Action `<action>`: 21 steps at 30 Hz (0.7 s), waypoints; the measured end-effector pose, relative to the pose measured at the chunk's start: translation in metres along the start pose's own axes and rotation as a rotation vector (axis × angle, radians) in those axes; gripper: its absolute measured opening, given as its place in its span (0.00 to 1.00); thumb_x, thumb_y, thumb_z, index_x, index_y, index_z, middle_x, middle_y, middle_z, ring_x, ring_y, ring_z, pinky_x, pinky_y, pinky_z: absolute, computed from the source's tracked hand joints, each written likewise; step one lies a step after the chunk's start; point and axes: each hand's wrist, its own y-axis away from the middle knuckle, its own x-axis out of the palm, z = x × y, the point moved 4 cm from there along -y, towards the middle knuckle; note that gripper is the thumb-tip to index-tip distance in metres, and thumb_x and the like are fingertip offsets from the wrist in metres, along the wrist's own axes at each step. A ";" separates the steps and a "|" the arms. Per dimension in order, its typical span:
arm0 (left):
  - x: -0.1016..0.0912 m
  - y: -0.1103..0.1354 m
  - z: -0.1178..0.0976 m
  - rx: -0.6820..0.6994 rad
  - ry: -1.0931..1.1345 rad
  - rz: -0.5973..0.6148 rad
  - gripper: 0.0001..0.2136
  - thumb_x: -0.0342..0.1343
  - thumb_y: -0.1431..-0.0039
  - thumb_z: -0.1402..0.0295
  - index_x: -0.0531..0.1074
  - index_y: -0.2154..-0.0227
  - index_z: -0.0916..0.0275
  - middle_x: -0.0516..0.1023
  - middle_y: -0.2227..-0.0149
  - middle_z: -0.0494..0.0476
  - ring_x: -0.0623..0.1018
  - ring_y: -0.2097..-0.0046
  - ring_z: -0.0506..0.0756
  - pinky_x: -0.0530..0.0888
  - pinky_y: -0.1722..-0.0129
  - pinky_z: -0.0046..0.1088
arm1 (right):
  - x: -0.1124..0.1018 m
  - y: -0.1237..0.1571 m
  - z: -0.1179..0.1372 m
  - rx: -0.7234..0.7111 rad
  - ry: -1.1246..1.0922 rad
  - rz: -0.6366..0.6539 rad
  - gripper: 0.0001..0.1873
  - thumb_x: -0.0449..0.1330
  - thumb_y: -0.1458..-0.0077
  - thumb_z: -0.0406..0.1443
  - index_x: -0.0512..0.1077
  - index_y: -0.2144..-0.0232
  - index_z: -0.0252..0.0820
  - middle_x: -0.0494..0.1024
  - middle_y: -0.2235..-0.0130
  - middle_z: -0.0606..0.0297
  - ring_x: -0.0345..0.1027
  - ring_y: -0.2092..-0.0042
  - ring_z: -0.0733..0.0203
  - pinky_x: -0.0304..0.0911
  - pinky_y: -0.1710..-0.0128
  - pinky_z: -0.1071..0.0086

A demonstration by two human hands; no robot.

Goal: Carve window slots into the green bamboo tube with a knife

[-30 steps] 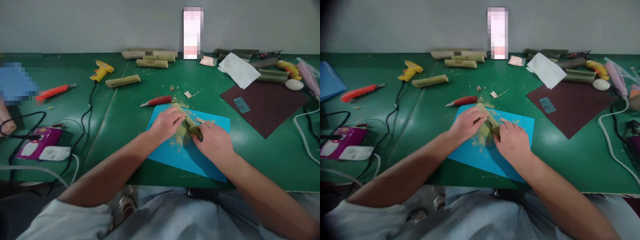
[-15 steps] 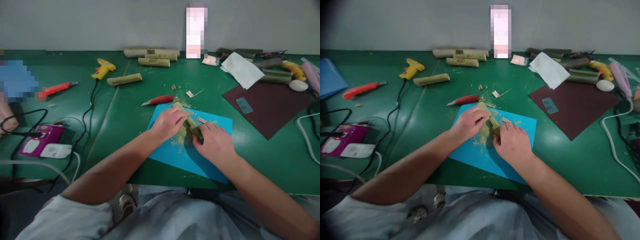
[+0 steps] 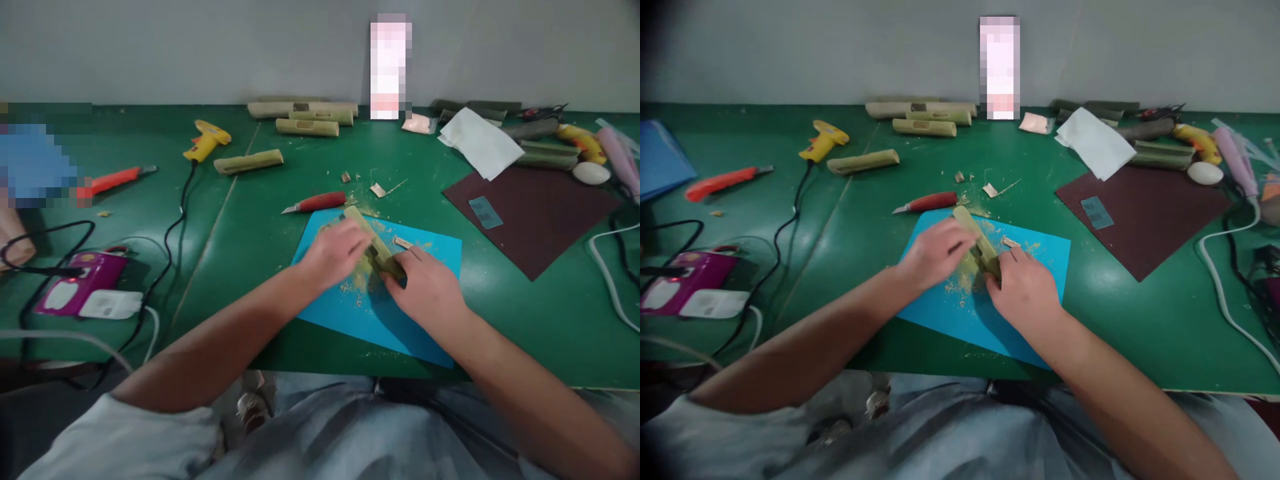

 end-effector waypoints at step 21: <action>0.002 0.001 -0.003 0.037 0.003 0.019 0.10 0.50 0.32 0.69 0.76 0.62 0.65 0.76 0.65 0.57 0.76 0.63 0.52 0.73 0.62 0.28 | 0.002 0.000 -0.002 0.001 -0.008 -0.012 0.10 0.56 0.40 0.40 0.73 0.65 0.39 0.77 0.61 0.56 0.71 0.59 0.53 0.61 0.64 0.63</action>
